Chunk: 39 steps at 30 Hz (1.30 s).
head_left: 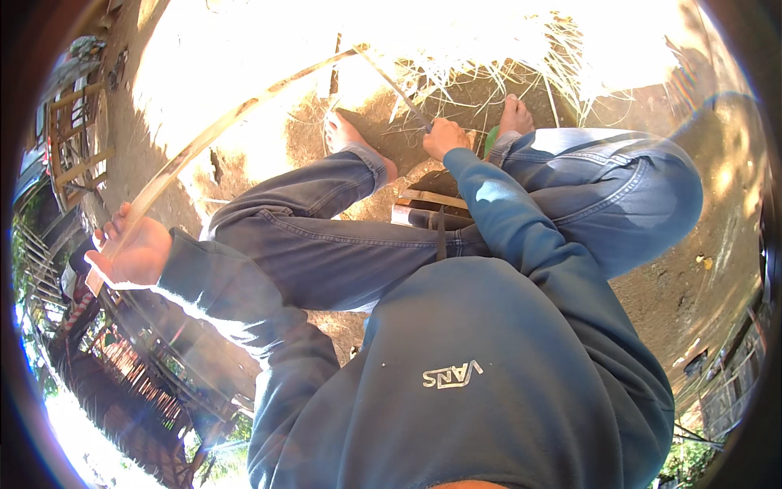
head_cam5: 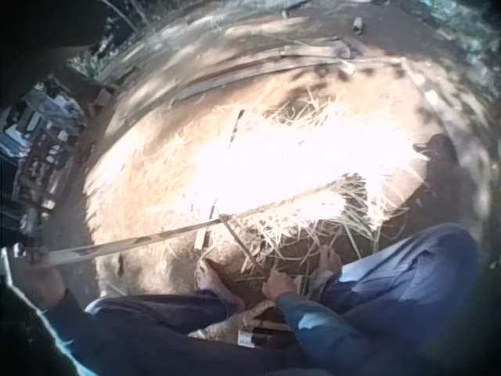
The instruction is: The person sits cross-legged on the ground and uses a machete to shave thin strips from a long piece of bamboo. They repeatedly scrape the blade along the bamboo to create fine shavings, which accumulate on the ground.
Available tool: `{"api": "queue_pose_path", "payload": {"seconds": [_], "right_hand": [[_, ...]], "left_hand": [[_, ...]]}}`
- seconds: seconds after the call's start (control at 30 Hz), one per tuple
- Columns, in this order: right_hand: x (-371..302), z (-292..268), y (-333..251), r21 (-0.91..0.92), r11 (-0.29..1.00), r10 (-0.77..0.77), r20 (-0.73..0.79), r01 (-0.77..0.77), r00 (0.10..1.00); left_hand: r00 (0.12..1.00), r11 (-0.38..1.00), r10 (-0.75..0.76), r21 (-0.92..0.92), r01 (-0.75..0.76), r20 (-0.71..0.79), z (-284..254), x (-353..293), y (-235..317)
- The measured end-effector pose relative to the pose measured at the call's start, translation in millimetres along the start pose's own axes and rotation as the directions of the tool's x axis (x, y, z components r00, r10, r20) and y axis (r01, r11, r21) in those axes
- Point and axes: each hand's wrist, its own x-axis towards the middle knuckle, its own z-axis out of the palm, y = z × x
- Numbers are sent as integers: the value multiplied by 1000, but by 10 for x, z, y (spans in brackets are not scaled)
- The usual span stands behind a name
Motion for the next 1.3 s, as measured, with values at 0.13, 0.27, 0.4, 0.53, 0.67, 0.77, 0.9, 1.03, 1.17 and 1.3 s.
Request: {"api": "queue_pose_path", "payload": {"seconds": [0.13,0.27,0.4,0.53,0.67,0.77,0.9,1.03,1.17,1.3], "right_hand": [[-59,20,-106,21,998,-62,-11,63,998],[-7,24,13,59,992,104,101,-110,989],[-77,-85,-250,132,990,30,134,-48,991],[-461,-134,-698,156,943,-302,18,296,953],[-747,-285,-1003,138,886,-454,56,443,889],[-634,-215,-889,122,914,-396,53,388,917],[-469,-125,-720,113,953,-287,31,282,958],[-523,-120,-739,107,939,-329,-5,328,944],[-266,-58,-513,94,976,-199,9,197,980],[-314,-141,-572,86,975,-208,15,206,978]], "left_hand": [[999,1000,20,-20,-19,46,-79,90,-16],[1000,991,-13,-132,14,10,16,54,-6],[994,948,-97,-298,108,50,64,-43,74],[981,918,-166,-346,192,101,-117,93,54],[977,918,-170,-340,205,132,-170,69,52],[976,907,-168,-366,209,142,-158,39,60],[963,916,-148,-336,220,226,-201,47,68],[974,916,-142,-350,197,178,-76,28,109],[974,921,-149,-335,201,173,-83,41,100],[972,923,-137,-332,196,191,-176,101,74]]}}
